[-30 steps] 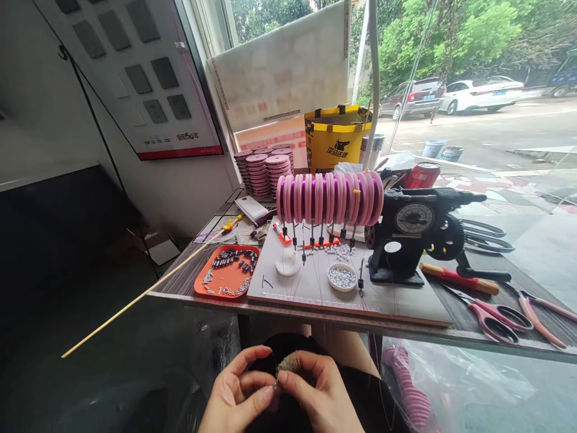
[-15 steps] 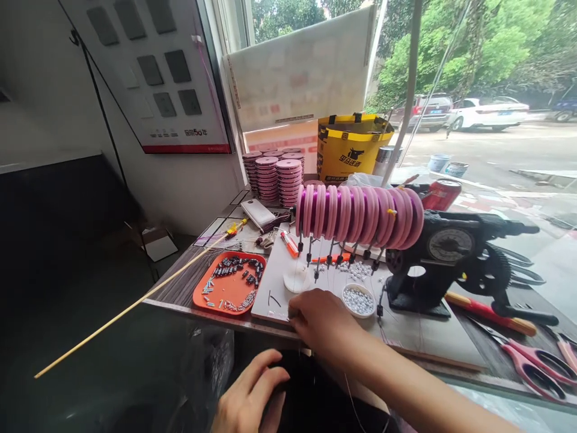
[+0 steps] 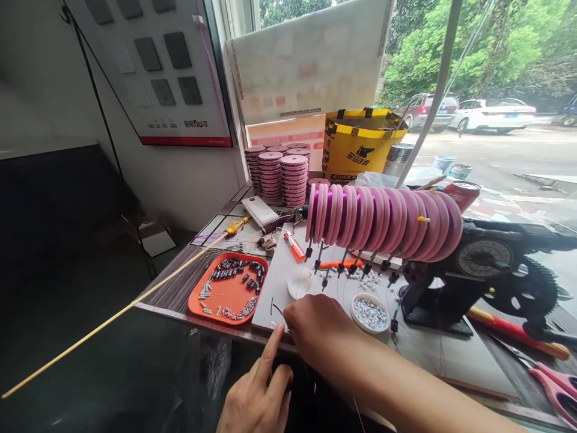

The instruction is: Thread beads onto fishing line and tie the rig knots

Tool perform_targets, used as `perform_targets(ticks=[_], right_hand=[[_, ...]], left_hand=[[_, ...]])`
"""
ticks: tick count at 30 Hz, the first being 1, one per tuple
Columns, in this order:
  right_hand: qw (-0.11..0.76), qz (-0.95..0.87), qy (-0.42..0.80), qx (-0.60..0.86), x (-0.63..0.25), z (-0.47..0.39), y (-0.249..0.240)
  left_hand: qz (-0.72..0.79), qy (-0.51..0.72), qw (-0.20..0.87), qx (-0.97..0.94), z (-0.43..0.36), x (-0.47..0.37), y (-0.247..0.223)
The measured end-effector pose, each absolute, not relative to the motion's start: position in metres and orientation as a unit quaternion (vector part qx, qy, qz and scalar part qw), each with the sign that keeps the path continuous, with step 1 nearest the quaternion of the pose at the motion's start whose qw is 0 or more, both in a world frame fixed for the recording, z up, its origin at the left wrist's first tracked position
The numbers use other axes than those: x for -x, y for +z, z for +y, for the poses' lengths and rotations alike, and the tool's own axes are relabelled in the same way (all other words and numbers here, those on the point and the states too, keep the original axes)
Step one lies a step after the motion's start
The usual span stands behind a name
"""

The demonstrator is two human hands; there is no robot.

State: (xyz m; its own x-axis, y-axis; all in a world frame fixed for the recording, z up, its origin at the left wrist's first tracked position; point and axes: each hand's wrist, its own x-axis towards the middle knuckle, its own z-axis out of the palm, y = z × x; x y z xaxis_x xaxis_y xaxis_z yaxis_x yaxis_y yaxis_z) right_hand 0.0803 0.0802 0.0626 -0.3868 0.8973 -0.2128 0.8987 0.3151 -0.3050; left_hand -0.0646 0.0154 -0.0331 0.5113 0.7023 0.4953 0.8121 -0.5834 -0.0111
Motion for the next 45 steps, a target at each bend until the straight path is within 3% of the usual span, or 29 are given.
perform_targets(ticks=[18,27,45], right_hand=[[-0.012,0.831,-0.172,-0.529,-0.1,0.074,0.061],[-0.001,0.798,-0.213,-0.564,-0.152,0.059,0.08],[-0.008,0.769,-0.212,-0.604,-0.151,0.053,0.067]], left_hand=[[-0.475,-0.156,0.212,0.839,0.009,0.053,-0.024],[-0.47,-0.14,0.194,0.849,0.012,0.052,-0.027],[-0.483,-0.09,0.154,0.857,0.007,0.063,-0.027]])
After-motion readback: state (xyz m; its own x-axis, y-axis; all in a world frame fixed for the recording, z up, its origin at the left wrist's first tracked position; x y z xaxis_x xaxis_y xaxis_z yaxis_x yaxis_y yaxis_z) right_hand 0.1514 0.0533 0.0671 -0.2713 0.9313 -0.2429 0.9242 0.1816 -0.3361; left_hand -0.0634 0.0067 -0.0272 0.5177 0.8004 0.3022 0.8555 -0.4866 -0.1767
